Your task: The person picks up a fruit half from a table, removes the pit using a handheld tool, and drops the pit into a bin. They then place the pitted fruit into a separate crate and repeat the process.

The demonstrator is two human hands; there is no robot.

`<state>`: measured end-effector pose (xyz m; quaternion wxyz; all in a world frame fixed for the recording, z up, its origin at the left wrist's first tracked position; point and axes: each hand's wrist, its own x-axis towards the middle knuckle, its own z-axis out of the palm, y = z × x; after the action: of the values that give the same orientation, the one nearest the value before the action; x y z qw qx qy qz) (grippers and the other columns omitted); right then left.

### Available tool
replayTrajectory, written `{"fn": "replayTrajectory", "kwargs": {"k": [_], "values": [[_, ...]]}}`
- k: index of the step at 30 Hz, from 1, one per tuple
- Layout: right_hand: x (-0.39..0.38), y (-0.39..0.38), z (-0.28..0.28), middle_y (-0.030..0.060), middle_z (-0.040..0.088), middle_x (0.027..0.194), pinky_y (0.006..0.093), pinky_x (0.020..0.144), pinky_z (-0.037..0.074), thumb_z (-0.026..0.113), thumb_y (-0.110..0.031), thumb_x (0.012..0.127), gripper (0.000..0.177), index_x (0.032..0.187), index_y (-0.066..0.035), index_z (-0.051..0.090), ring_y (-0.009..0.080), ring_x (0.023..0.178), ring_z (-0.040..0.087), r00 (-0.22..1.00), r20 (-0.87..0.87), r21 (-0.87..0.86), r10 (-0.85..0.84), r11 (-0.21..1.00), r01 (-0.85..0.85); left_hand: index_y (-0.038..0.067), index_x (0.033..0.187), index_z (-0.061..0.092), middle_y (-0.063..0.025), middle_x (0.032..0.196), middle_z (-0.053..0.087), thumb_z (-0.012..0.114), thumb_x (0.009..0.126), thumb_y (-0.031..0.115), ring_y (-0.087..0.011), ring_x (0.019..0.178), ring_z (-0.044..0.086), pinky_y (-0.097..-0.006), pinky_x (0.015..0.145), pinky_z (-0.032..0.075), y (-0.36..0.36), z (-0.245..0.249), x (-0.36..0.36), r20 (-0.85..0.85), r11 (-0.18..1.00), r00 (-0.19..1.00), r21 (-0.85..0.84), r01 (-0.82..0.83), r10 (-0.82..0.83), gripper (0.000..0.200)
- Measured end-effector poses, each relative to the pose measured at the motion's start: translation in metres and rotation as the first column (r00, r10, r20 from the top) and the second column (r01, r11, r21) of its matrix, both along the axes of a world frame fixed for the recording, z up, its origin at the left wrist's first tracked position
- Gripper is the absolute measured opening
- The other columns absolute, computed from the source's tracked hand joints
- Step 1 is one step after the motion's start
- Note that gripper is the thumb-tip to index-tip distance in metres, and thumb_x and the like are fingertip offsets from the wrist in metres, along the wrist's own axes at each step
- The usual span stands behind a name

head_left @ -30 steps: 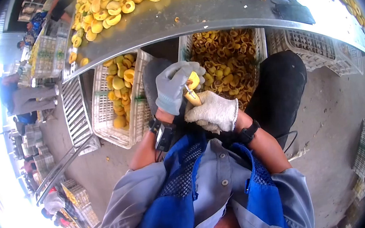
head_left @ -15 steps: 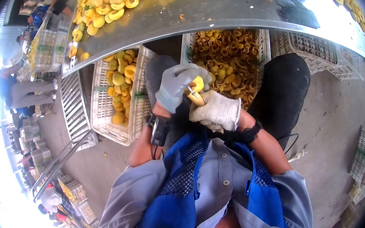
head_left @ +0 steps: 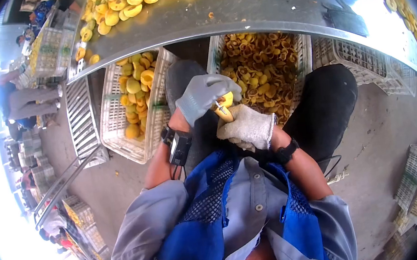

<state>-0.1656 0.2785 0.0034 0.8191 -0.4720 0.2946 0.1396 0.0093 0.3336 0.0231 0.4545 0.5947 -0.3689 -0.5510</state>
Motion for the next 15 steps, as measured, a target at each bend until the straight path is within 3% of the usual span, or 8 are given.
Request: {"fn": "replayTrajectory", "kwargs": {"k": [3,6,9,12,13,15], "values": [[0.002,-0.001,0.000,-0.0015,0.053,0.058,0.0252,0.035,0.033,0.075,-0.010,0.089,0.011,0.088,-0.005,0.066,0.0096,0.039,0.045,0.999,0.033,0.100,0.002,0.995,-0.006,0.001,0.102,0.073,-0.0167,0.098,0.075,0.060,0.101,0.043,-0.0244,0.086,0.070,-0.0350,0.080,0.057,-0.001,-0.002,0.008,-0.013,0.996,0.998,-0.061,0.064,-0.065,0.045],[-0.001,-0.005,0.003,-0.0017,0.053,0.058,0.0251,0.035,0.034,0.076,-0.012,0.089,0.012,0.089,-0.004,0.067,0.0098,0.040,0.046,0.996,0.088,0.207,-0.024,0.978,0.006,0.001,0.104,0.071,-0.0150,0.094,0.073,0.054,0.105,0.046,-0.0240,0.082,0.069,-0.0333,0.077,0.056,0.005,-0.012,-0.011,-0.415,0.970,0.902,-0.149,-0.193,0.116,0.048],[-0.001,-0.004,0.004,-0.0016,0.053,0.057,0.0250,0.035,0.034,0.077,-0.013,0.089,0.013,0.090,-0.004,0.068,0.0097,0.040,0.047,0.988,0.144,0.218,-0.048,0.976,0.016,0.001,0.109,0.068,-0.0191,0.104,0.073,0.063,0.102,0.046,-0.0306,0.086,0.072,-0.0386,0.077,0.060,0.009,-0.023,-0.020,-0.694,0.952,0.698,-0.059,-0.302,0.178,0.045],[-0.002,-0.004,0.009,-0.0004,0.053,0.056,0.0250,0.036,0.034,0.078,-0.015,0.089,0.016,0.091,-0.002,0.068,0.0097,0.040,0.047,0.972,0.222,0.225,-0.074,0.974,0.023,0.003,0.113,0.066,-0.0191,0.106,0.071,0.059,0.103,0.051,-0.0298,0.088,0.072,-0.0383,0.076,0.060,0.003,-0.015,-0.015,-0.598,0.920,0.770,-0.133,-0.368,0.222,0.050],[-0.004,-0.005,0.014,0.0001,0.054,0.056,0.0251,0.036,0.034,0.078,-0.016,0.089,0.017,0.091,-0.002,0.068,0.0097,0.040,0.047,0.957,0.278,0.205,-0.083,0.978,0.025,0.004,0.115,0.066,-0.0189,0.104,0.071,0.056,0.105,0.052,-0.0285,0.087,0.071,-0.0368,0.075,0.059,0.002,-0.011,-0.012,-0.565,0.869,0.740,-0.078,-0.489,0.365,0.050],[-0.005,-0.006,0.017,0.0010,0.054,0.056,0.0251,0.037,0.035,0.077,-0.016,0.089,0.018,0.090,-0.001,0.067,0.0097,0.040,0.047,0.947,0.302,0.141,-0.111,0.988,0.071,0.003,0.121,0.066,-0.0188,0.107,0.073,0.056,0.105,0.047,-0.0279,0.092,0.072,-0.0365,0.079,0.058,0.009,-0.009,0.013,-0.381,0.805,0.824,-0.264,-0.531,0.419,0.048]]}}
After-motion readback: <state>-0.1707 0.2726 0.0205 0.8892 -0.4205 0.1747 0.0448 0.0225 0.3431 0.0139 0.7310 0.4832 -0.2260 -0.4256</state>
